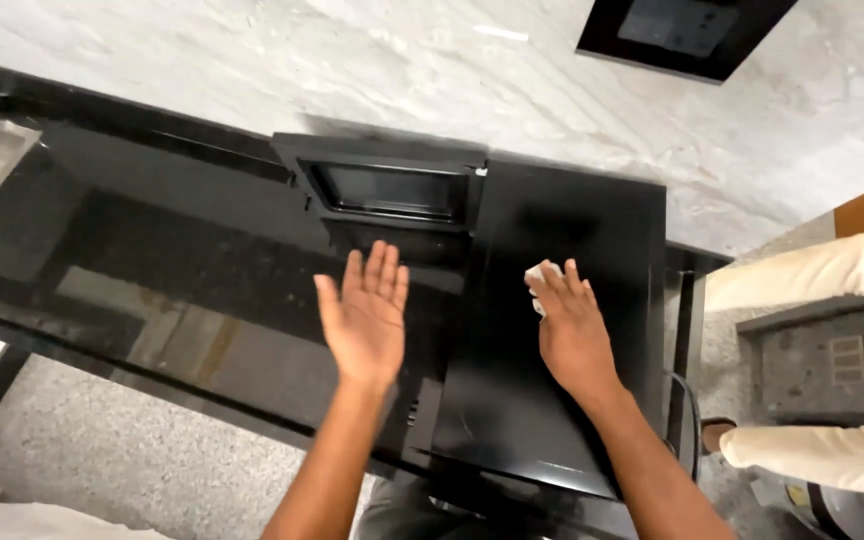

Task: Wiping down the exterior and interior of a microwave oven and the surrounding countertop.

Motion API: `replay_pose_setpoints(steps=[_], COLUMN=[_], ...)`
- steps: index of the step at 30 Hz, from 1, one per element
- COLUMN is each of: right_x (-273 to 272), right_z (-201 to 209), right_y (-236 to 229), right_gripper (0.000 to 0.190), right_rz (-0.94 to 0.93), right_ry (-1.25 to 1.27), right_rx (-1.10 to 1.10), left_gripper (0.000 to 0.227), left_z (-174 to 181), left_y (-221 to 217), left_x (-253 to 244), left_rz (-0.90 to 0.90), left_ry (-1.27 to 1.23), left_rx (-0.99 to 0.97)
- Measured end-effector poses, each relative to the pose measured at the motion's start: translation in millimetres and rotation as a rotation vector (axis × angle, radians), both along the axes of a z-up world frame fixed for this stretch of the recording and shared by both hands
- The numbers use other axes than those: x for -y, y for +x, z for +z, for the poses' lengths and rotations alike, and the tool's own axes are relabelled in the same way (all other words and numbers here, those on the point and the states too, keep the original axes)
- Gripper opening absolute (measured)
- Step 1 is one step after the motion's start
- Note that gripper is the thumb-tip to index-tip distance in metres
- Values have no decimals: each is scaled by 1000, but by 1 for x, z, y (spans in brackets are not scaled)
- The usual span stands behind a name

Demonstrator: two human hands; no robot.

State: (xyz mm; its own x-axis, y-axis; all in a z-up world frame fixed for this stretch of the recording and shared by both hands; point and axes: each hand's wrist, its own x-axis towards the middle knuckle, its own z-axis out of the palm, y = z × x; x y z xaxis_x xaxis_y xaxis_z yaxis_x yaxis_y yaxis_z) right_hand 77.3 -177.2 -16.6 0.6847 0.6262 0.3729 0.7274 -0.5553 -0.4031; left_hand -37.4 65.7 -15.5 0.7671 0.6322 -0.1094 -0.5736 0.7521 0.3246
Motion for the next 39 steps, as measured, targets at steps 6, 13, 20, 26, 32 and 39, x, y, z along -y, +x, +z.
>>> replay_pose_setpoints(steps=[6, 13, 20, 26, 32, 39], right_x=[1, 10, 10, 14, -3, -36], right_z=[-9, -18, -10, -36, -46, -47], right_y=[0, 7, 10, 23, 36, 59], right_gripper=[60, 61, 48, 61, 63, 49], right_rz=[47, -68, -66, -112, -154, -186], right_ry=[-37, -37, 59, 71, -39, -82], right_rx=[13, 19, -33, -3, 117, 108], left_gripper=[68, 72, 84, 78, 70, 65], left_z=[-10, -25, -13, -24, -35, -37], left_y=[62, 97, 115, 139, 137, 139], left_x=[58, 61, 60, 56, 53, 50], left_rz=[93, 161, 81, 17, 3, 33], left_ry=[1962, 2240, 2293, 2303, 2282, 2266], left_rx=[-478, -614, -655, -654, -656, -611])
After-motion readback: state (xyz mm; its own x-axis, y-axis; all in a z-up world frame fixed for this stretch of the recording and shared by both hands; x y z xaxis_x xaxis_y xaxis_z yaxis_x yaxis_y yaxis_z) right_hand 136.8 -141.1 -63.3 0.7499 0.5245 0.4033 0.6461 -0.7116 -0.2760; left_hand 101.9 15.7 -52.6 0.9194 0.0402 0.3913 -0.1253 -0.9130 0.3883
